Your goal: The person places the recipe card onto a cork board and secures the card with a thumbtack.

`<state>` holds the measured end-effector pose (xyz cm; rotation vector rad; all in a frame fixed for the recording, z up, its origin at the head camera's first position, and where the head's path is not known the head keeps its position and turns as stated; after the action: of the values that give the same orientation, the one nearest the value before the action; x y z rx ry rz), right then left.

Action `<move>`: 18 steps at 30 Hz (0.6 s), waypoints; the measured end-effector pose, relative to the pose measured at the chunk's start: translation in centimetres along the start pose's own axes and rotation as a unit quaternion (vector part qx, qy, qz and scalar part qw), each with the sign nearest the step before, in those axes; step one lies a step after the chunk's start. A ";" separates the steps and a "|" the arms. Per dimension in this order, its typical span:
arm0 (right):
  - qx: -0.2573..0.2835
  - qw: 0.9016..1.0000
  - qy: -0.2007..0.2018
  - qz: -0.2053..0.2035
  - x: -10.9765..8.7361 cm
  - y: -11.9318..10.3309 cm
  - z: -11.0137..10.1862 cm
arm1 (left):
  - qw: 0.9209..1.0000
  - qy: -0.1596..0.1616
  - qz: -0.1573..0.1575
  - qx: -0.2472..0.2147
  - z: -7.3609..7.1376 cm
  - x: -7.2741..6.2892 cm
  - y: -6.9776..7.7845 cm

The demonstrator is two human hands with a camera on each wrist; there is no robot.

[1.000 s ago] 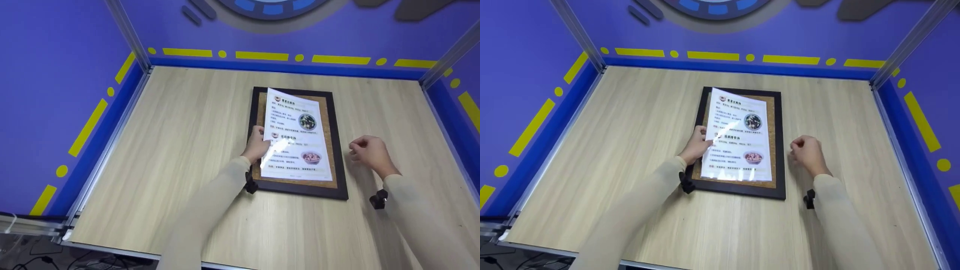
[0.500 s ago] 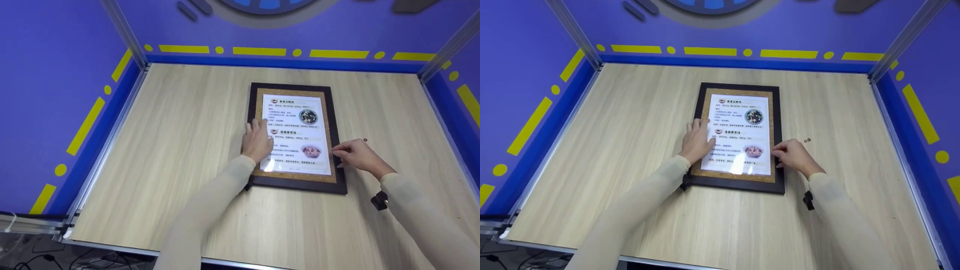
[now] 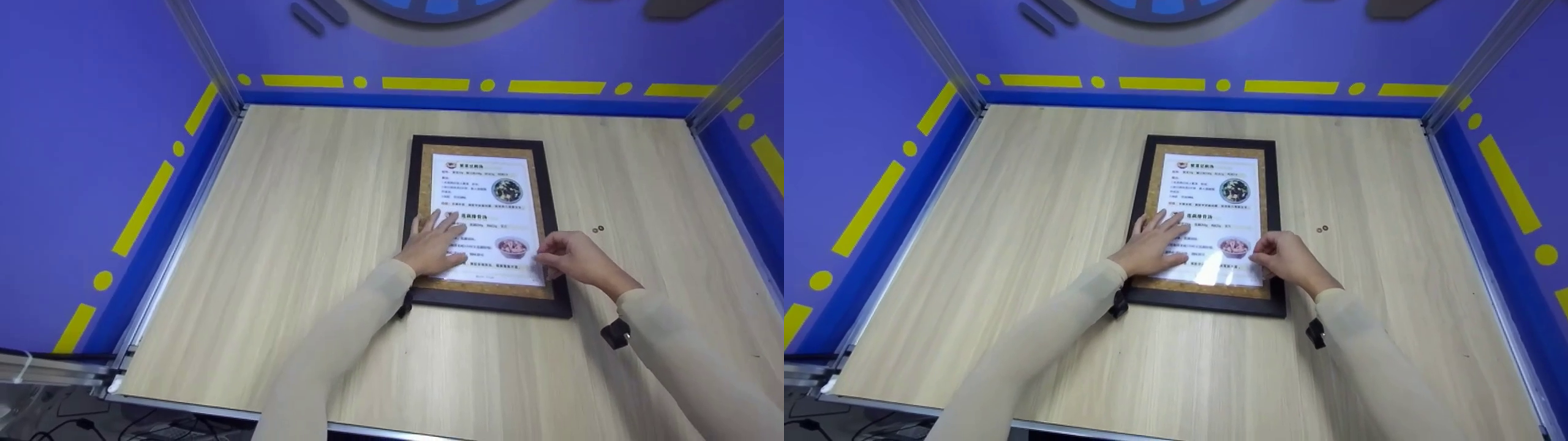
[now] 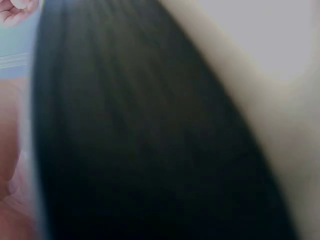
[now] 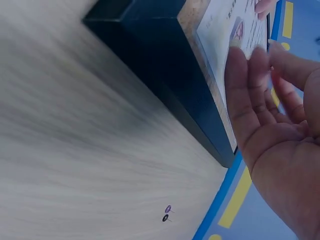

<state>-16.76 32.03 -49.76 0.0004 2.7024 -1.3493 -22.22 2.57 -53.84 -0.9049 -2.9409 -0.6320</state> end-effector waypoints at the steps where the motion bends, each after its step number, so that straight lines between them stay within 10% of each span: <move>1: -0.002 1.000 -0.004 0.000 0.1 0.0 -0.1 | 1.000 -0.003 -0.001 0.001 0.0 0.0 0.0; 9: -0.064 0.997 -0.011 -0.036 0.4 -0.5 0.4 | 1.000 -0.005 -0.002 -0.004 -0.2 0.3 -0.1; 18: -0.199 0.966 0.003 -0.164 0.7 -1.2 2.4 | 1.000 -0.008 0.002 -0.005 -0.3 -0.1 -0.2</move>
<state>-17.30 29.39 -50.29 -0.4992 3.0225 -0.8369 -22.30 2.26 -53.70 -0.9218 -2.9512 -0.6421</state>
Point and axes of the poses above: each hand's wrist, its own x-axis towards the middle knuckle, its own z-axis out of the palm, y = z × x, the point moved 1 cm from there along x, towards the middle knuckle, and after that the axes turned 15 degrees about y, right-handed, at the moved point
